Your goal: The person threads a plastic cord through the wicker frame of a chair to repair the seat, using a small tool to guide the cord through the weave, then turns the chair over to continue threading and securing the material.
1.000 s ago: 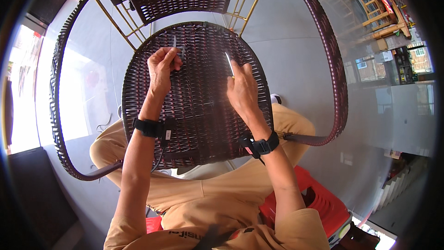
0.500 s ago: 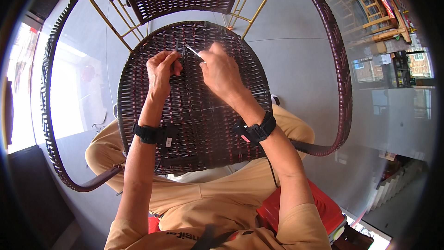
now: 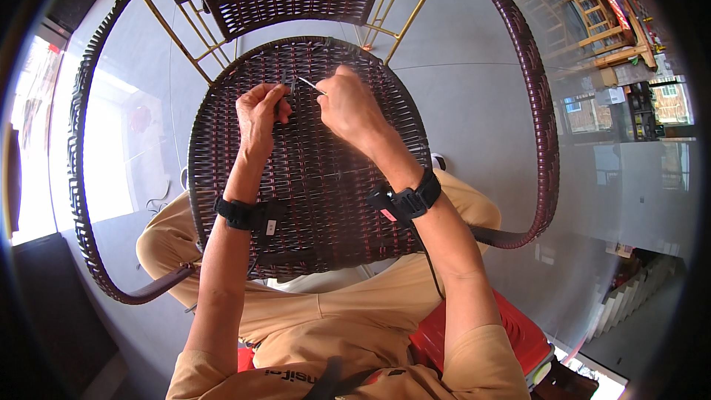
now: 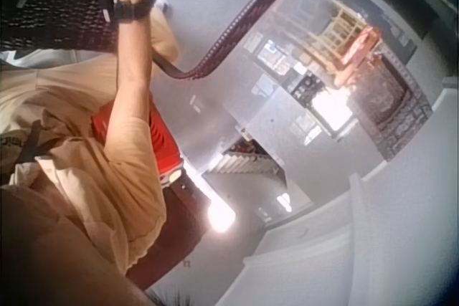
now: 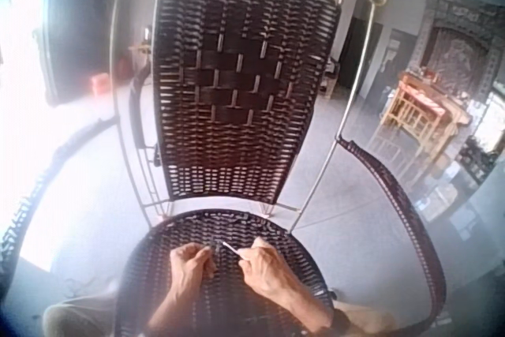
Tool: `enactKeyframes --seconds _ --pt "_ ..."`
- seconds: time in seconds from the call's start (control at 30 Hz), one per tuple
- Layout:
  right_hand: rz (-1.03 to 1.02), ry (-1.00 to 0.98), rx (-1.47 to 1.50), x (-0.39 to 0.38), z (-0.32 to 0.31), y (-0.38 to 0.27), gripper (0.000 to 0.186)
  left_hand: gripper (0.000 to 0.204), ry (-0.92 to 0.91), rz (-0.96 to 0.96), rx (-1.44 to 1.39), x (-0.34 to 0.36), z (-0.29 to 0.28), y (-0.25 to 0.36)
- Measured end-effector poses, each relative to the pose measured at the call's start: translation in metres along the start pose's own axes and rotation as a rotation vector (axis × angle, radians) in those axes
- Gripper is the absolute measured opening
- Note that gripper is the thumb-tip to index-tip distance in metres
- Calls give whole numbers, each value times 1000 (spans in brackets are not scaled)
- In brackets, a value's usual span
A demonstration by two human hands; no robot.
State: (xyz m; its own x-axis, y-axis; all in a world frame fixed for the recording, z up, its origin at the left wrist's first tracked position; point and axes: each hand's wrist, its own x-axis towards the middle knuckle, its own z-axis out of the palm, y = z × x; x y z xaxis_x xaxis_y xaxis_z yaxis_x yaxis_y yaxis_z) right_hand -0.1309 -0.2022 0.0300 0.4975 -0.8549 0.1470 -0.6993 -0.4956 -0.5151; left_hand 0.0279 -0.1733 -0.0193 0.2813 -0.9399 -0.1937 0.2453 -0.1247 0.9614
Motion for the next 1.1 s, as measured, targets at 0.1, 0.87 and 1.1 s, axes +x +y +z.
enactKeyframes --seconds 0.1,0.87,1.1 --pt "9 0 -5 -4 4 -2 18 17 13 10 8 0 1 0" --pt "-98 391 -14 -35 60 -3 53 21 138 -68 226 7 14 10" --pt "-109 415 -27 -34 61 -4 53 20 169 -31 272 12 15 12"
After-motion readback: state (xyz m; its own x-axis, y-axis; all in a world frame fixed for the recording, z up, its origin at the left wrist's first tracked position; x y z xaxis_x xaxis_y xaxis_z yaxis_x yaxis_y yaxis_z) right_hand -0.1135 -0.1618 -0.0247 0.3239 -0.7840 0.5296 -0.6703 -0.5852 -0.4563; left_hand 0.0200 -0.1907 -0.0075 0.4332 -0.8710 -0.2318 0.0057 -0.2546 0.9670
